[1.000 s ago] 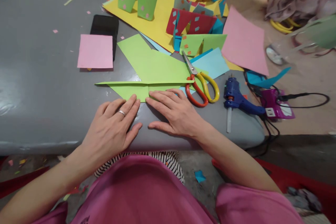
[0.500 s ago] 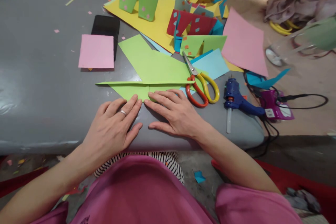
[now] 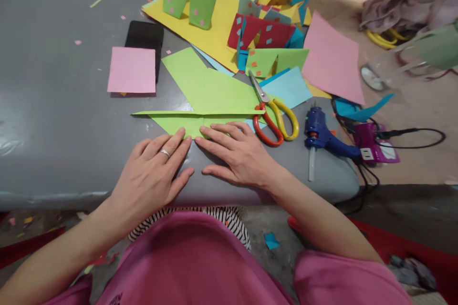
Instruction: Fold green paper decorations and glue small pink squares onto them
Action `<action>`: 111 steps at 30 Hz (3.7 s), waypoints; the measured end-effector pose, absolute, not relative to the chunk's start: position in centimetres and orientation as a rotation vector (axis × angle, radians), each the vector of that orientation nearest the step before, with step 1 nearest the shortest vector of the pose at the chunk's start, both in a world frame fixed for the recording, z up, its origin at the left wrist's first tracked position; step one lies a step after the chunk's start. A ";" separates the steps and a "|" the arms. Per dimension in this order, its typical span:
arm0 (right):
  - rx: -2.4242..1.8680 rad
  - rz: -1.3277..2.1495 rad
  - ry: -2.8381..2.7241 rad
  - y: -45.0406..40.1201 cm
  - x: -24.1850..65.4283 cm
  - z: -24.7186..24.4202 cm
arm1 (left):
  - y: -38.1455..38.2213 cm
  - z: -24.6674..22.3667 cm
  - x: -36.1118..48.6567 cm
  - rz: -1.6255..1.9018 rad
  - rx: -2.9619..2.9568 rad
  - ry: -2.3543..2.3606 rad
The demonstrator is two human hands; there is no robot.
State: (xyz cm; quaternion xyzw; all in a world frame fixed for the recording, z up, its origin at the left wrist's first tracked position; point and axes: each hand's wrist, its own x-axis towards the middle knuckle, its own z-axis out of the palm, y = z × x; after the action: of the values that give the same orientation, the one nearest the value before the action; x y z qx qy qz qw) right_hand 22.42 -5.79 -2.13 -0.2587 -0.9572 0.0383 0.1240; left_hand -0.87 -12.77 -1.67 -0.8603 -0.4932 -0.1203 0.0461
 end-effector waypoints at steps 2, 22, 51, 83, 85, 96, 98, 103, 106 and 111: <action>-0.757 0.105 -2.795 -5.8 22.4 -2.1 | -12.9 -1.6 -0.9 -0.365 -2.613 -1.498; -0.746 0.126 -2.739 -5.7 22.3 -2.1 | -12.9 -2.0 0.5 -0.342 -2.586 -1.552; -1.168 0.455 -1.992 -5.0 23.2 -1.5 | -2.6 2.5 -1.8 -0.275 -2.970 -2.230; -1.009 1.201 -1.640 -6.1 22.5 1.8 | -4.9 2.9 -0.1 -1.817 -2.974 -2.784; -1.017 0.881 -1.798 -6.1 22.9 1.4 | -4.8 2.7 -0.4 -1.759 -2.970 -2.795; -0.817 -0.567 -2.412 -5.5 23.5 -0.7 | -5.2 2.0 -0.5 -1.194 -3.217 -2.728; -0.847 -0.549 -2.466 -5.3 23.4 -1.1 | -5.2 1.8 -0.6 -1.157 -3.241 -2.602; -0.912 -0.372 -2.638 -5.0 23.2 -1.8 | -5.8 2.1 -0.3 -1.089 -3.177 -2.000; -0.891 -0.329 -2.676 -5.1 23.2 -2.0 | -6.3 2.0 0.4 -0.797 -3.282 -1.649; -0.930 -0.220 -2.666 -5.4 23.4 -1.9 | -6.3 0.5 0.9 -0.427 -3.225 -1.471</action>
State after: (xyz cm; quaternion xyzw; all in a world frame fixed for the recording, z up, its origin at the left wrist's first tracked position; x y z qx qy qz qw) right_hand 23.36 -5.35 -1.94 -0.3246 -0.9301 -0.0768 0.1539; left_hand 0.93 -6.33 0.47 -0.8825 -0.4026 -0.1170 -0.2129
